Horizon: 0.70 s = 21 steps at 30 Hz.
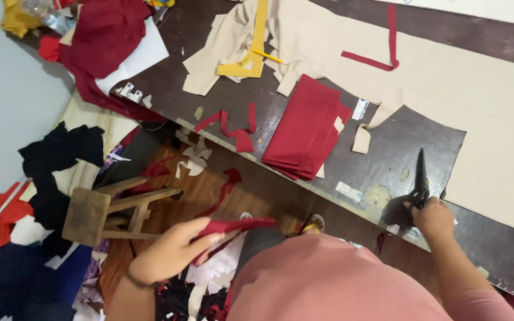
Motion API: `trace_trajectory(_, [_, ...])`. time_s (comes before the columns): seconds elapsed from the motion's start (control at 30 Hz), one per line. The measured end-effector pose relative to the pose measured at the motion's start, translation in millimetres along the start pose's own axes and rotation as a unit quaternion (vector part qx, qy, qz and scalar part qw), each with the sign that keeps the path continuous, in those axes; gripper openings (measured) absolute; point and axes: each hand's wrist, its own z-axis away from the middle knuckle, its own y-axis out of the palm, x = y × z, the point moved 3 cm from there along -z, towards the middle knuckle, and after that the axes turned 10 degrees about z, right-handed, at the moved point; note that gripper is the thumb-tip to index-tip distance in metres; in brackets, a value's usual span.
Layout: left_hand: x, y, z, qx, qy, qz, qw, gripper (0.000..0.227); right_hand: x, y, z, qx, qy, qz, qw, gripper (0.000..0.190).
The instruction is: The person cuts a large piece of white paper on a table using scissors. They then pick up a stack of red fabric pieces from the floor, place them on the table, and use a pencil to mark the fabric.
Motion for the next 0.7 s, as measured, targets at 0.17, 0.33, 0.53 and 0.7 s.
trace_trajectory(0.17, [-27, 17, -81, 0.095, -0.021, -0.105, 0.99, 0.019, 68, -79, 8, 0.05, -0.02, 0.048, 0.997, 0.053])
trace_trajectory(0.33, [-35, 56, -186, 0.368, 0.088, -0.093, 0.921, 0.029, 259, -253, 156, 0.131, -0.531, -0.502, 0.67, 0.049])
trace_trajectory(0.53, [-43, -65, -248, 0.401, 0.046, -0.098, 0.909, 0.025, 200, -245, 88, 0.233, -0.268, -0.514, 0.781, 0.016])
trace_trajectory(0.7, [-73, -147, -309, 0.285, 0.044, -0.199, 0.936, 0.02, 137, -252, 68, 0.162, -0.089, -0.535, 0.824, 0.013])
